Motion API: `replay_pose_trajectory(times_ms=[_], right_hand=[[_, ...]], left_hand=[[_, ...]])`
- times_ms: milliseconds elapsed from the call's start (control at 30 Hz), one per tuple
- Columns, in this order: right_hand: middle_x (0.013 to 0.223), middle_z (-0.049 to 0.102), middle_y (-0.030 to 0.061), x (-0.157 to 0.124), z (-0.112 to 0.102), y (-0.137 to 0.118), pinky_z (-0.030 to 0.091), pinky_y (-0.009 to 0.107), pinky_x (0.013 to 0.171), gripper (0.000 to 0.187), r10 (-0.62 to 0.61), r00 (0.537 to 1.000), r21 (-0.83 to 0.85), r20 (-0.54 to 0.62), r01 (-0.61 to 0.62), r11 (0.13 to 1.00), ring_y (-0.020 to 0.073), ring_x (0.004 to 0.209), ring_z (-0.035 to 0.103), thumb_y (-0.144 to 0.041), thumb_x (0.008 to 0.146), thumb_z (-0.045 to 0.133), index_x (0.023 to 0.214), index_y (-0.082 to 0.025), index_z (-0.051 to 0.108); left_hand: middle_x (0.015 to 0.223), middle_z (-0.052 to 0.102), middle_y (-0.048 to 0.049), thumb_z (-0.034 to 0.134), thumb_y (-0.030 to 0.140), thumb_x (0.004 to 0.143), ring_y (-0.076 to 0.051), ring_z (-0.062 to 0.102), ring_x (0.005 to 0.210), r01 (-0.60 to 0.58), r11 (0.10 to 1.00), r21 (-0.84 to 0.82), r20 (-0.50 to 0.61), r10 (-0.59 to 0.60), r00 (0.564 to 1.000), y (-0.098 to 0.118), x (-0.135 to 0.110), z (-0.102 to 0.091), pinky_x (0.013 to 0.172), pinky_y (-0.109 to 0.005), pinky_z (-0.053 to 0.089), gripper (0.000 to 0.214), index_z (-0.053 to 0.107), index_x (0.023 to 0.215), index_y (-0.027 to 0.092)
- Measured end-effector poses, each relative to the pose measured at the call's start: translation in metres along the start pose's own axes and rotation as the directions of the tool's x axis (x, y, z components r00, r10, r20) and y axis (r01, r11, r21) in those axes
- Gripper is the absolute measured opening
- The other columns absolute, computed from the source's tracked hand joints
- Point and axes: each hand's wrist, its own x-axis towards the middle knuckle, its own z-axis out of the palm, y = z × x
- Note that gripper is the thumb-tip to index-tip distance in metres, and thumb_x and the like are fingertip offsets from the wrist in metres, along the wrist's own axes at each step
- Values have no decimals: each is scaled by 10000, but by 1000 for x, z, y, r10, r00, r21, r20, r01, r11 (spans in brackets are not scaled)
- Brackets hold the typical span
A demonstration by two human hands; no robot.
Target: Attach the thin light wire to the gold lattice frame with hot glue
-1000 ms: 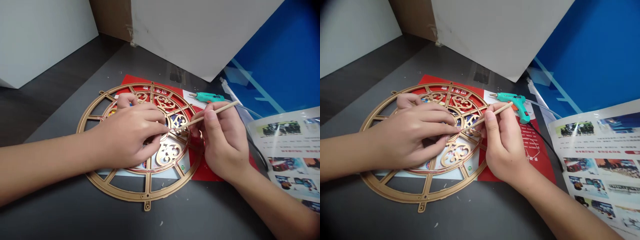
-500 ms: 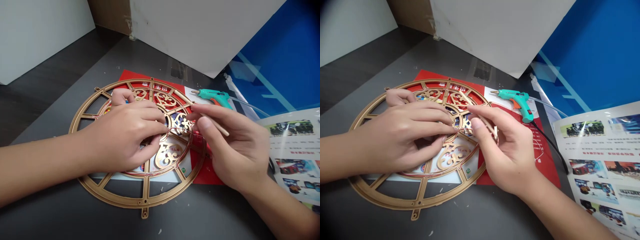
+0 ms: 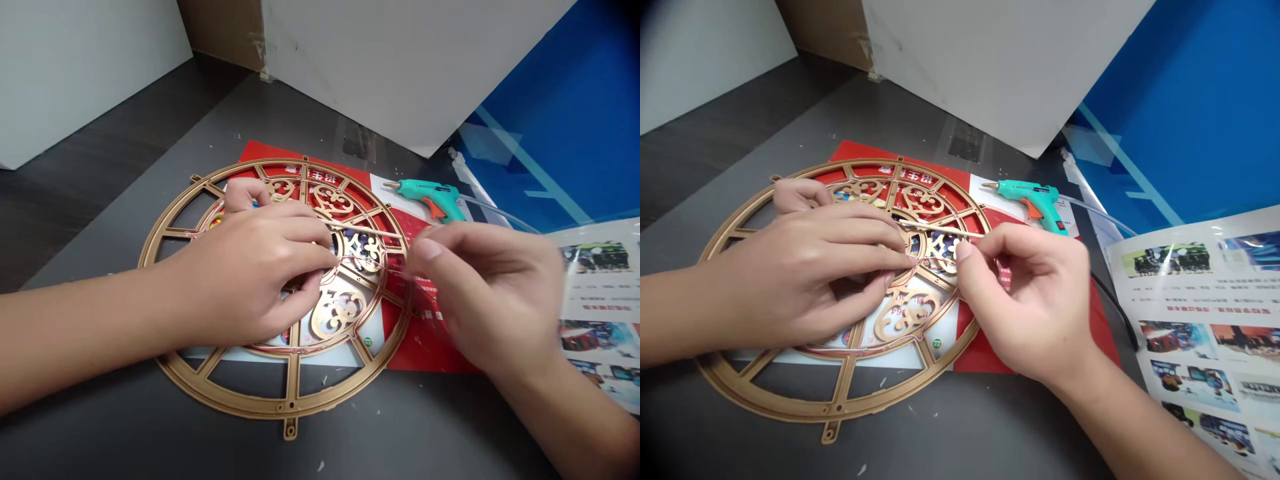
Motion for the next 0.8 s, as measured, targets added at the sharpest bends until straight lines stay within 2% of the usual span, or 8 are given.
replay_pose_trajectory(times_ms=[67, 167, 267, 400, 500, 600, 700, 800], right_hand=[[532, 443, -67, 6, -11, 2, 297, 293, 469, 417, -145, 989, -206, -19, 138, 969, 94, 484, 380, -167, 929, 769, 607, -243, 516], [748, 680, -12, 19, -23, 15, 447, 344, 599, 97, -125, 989, -379, 77, 145, 914, 174, 644, 601, -186, 977, 751, 923, -264, 770], [962, 796, 82, 31, -22, 30, 541, 440, 783, 153, -101, 958, -518, 270, 233, 823, 290, 903, 729, -243, 1022, 749, 1098, -257, 881], [1140, 822, 136, 37, -12, 38, 536, 535, 910, 216, -55, 912, -615, 406, 318, 722, 360, 1051, 704, -237, 1073, 715, 1117, -274, 923], [1181, 838, 133, 39, -11, 36, 530, 558, 924, 201, -20, 933, -672, 360, 274, 688, 393, 1122, 707, -189, 1059, 716, 1042, -271, 899], [1060, 862, 104, 40, -15, 26, 570, 536, 894, 204, -24, 962, -618, 273, 194, 762, 361, 1058, 765, -145, 1052, 698, 1033, -257, 869], [911, 863, 49, 40, -18, 7, 606, 423, 709, 125, -19, 996, -352, 84, 48, 935, 257, 800, 786, -169, 1002, 800, 1005, -263, 884], [764, 825, 5, 36, -21, -16, 557, 345, 558, 148, 66, 994, -70, -81, -72, 995, 196, 654, 757, -144, 925, 883, 864, -278, 892]], left_hand=[[1053, 878, -71, 576, 221, 1081, -274, 803, 965, -10, 1000, 7, -12, 10, 1000, 1, 1, 0, 872, -472, 498, 313, 845, 921, 229], [1018, 871, -63, 584, 208, 1073, -271, 805, 962, -13, 1000, 2, -25, 13, 1000, 1, 1, 1, 878, -471, 504, 302, 843, 919, 231], [1025, 874, -47, 594, 210, 1067, -267, 801, 970, -4, 1000, -2, -30, 4, 1000, 0, -1, 2, 926, -485, 510, 284, 847, 946, 250], [1057, 881, -39, 585, 222, 1073, -265, 798, 969, -7, 1000, 4, -45, 7, 999, -1, -2, 3, 975, -507, 495, 289, 855, 977, 262], [1046, 878, -35, 581, 221, 1076, -261, 795, 966, -13, 1000, 6, -37, 13, 999, -1, -2, 3, 976, -506, 486, 292, 855, 982, 261], [1044, 877, -39, 570, 219, 1082, -262, 798, 967, -11, 1000, 17, -40, 11, 999, -2, -2, 2, 940, -501, 476, 304, 856, 984, 253], [1042, 874, -48, 575, 216, 1081, -262, 794, 964, -1, 1000, 6, -27, 1, 1000, -2, -2, 2, 906, -484, 480, 308, 860, 972, 251], [1043, 874, -51, 588, 219, 1076, -260, 790, 959, -3, 1000, -1, -18, 3, 1000, -1, -1, 2, 891, -475, 478, 296, 859, 964, 254]])
